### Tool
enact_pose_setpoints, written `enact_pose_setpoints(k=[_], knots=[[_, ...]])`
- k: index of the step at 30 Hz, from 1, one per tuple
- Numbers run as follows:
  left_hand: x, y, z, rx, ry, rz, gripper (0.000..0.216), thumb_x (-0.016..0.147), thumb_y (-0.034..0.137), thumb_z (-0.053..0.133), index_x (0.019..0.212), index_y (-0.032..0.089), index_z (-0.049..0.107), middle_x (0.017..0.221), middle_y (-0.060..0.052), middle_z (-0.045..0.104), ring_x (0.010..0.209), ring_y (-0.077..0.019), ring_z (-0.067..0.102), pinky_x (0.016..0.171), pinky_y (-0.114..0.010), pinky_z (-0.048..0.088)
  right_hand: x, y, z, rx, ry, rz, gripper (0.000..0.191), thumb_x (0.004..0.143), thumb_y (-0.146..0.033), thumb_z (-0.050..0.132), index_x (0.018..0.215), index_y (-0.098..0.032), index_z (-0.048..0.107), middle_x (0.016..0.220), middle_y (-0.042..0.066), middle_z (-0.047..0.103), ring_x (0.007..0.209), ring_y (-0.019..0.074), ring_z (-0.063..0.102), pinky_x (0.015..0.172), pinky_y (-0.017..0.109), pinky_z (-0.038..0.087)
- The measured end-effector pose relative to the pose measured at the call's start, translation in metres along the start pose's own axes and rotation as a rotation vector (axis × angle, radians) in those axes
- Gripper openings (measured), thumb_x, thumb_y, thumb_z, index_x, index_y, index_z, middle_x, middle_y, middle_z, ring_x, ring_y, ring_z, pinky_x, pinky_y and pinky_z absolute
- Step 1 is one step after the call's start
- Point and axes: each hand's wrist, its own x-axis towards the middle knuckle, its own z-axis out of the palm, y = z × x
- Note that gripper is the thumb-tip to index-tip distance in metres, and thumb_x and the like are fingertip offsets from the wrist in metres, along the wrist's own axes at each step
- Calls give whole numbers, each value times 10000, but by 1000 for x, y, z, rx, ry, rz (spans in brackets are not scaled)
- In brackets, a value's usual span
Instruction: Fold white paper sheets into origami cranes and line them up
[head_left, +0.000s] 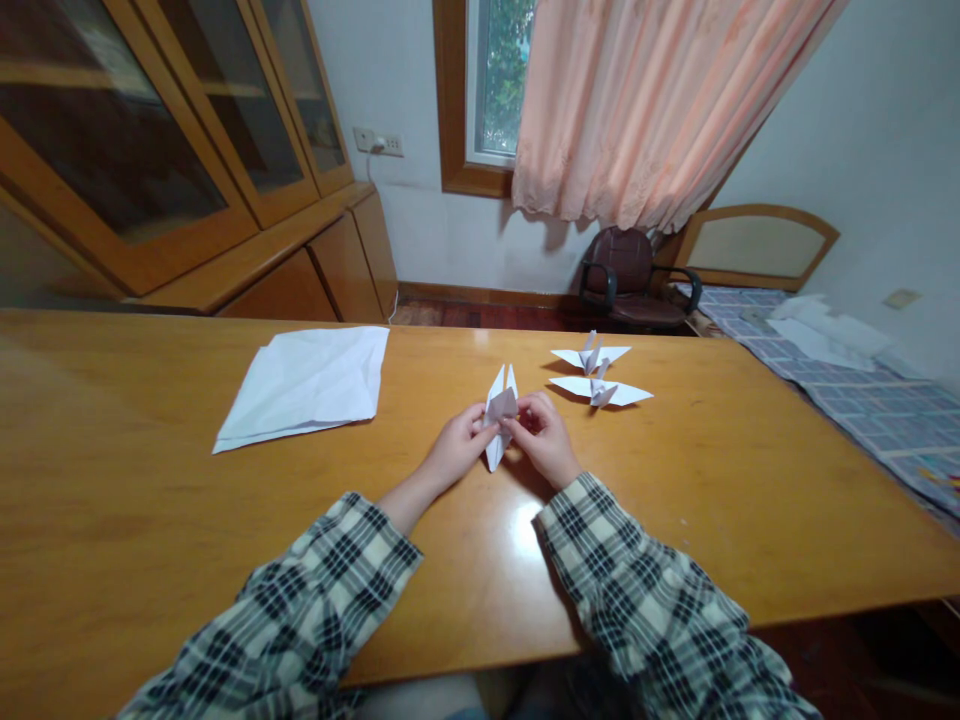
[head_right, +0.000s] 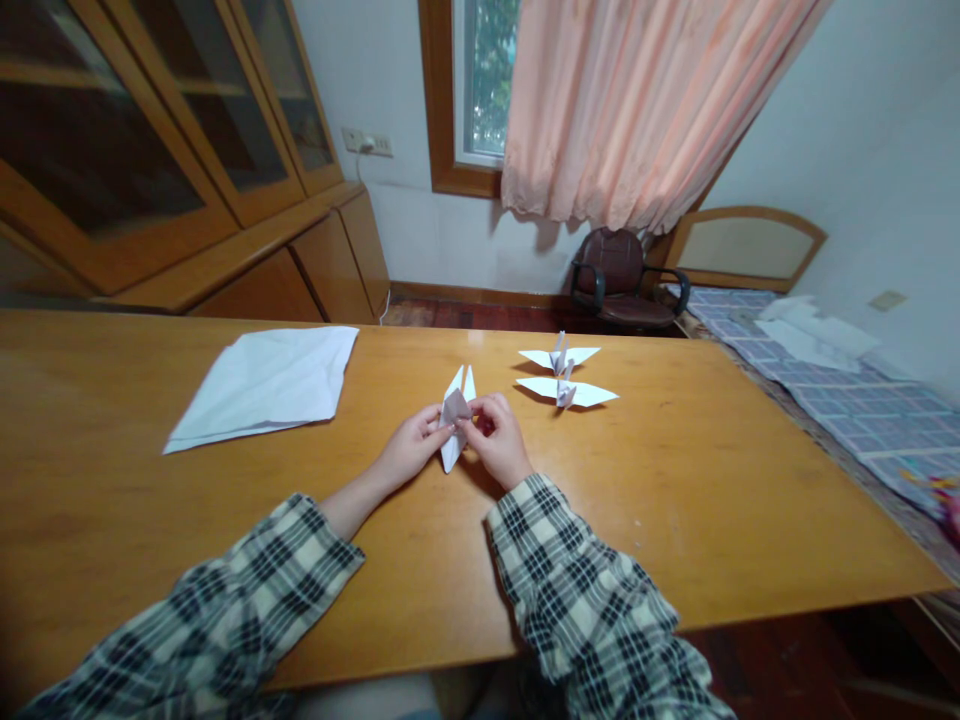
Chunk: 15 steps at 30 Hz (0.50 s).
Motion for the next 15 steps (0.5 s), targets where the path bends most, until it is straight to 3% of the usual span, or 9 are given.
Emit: enact_pose_setpoints(k=[6,15], knots=[[-2,2,0,-6,-51,-23,371,761,396,692,1002,126,608,753,-27,678,648,-160,639,579,-233,451,1,0,-1,-32,-14,-16,124,817,-338,654,783,-221,638,743,5,477,707,168,468,630,302,400],[-2,8,-2,-60,-91,-39,410,741,425,717,993,113,633,802,-49,711,696,-171,656,635,-253,479,0,1,0,1,17,-7,49,800,-244,659,762,-224,683,759,17,530,758,181,509,658,311,416]])
